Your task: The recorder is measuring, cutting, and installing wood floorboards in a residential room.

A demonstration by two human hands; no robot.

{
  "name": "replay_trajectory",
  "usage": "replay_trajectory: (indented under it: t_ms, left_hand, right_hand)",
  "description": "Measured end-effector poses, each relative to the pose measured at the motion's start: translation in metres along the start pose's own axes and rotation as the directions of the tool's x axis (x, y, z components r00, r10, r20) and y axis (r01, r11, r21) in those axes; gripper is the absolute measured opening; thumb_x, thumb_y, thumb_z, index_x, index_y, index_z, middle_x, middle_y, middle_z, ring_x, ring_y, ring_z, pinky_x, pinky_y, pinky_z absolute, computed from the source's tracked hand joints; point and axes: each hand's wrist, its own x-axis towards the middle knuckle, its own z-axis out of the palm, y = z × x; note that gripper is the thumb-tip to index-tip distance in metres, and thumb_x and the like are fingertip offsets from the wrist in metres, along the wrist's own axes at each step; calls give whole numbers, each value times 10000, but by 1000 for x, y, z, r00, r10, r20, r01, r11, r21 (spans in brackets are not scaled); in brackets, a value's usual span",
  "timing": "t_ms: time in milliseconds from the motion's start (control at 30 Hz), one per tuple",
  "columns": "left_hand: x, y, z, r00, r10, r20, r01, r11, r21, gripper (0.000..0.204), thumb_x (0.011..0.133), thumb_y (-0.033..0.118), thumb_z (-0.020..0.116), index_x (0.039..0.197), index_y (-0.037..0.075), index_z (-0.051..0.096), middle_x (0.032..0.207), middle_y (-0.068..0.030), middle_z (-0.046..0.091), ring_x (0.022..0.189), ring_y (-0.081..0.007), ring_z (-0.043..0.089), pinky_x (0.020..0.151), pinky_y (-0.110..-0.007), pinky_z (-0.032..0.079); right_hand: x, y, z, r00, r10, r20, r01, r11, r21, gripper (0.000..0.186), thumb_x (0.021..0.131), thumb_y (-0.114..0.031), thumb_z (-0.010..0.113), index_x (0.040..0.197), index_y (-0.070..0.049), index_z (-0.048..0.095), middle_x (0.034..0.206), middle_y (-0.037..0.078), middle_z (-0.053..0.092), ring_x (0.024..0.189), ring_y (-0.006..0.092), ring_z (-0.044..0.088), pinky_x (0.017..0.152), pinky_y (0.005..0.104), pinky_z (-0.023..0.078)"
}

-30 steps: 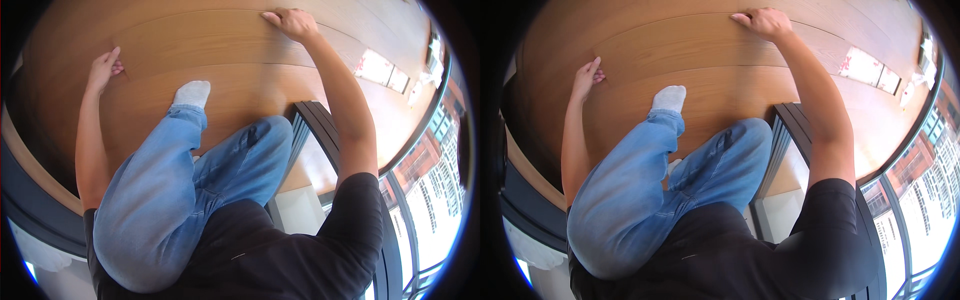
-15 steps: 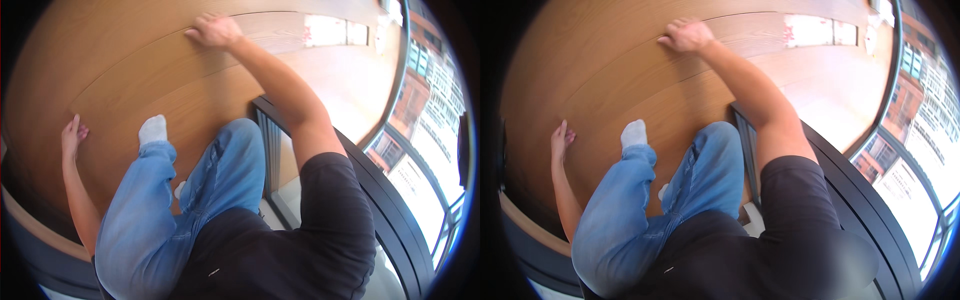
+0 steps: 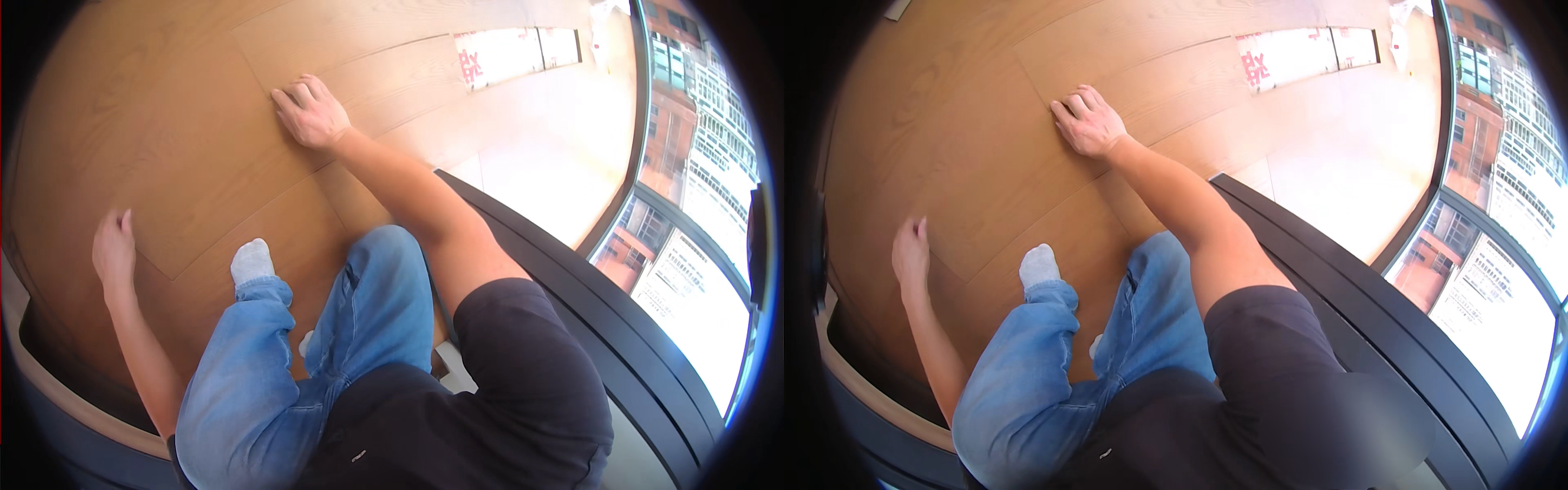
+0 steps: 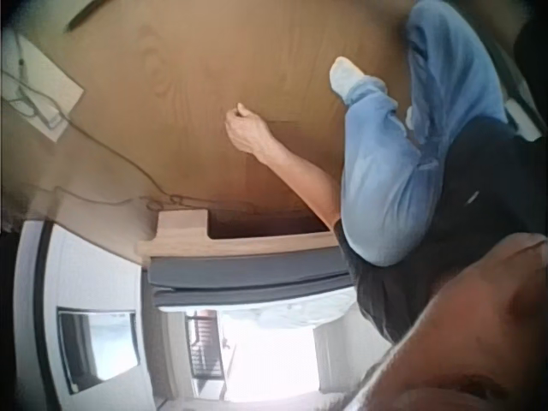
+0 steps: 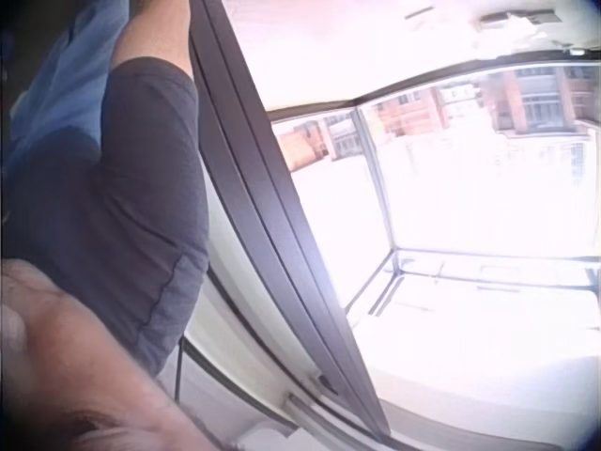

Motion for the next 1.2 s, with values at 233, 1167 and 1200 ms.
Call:
replay_trajectory:
  t_ms: [233,1167,1200]
  left_hand:
    - [92,84,57,846,412,-338,-420,906,54,572,1004,430,581,1482,128,497,1598,-163,385,1496,-344,325,1219,-511,260]
    - [78,97,72,841,353,-411,-405,913,-44,750,974,469,583,1601,157,315,1694,-149,187,1566,-342,152,1244,-562,133]
    - [79,99,71,834,358,-419,-414,909,-48,756,968,464,594,1599,153,318,1693,-153,188,1566,-345,151,1243,-565,134]
  right_hand:
    - [-6,-13,-2,991,70,115,-75,997,37,486,901,-303,689,1297,-29,622,1326,144,559,1289,328,502,1164,482,369]
    - [128,106,-26,865,500,41,-494,864,-99,902,983,-628,491,1597,-14,247,1679,235,176,1555,402,153,1253,564,119]
    - [123,111,-23,863,504,46,-497,861,-103,902,983,-628,491,1597,-14,247,1679,235,176,1555,402,153,1253,564,119]
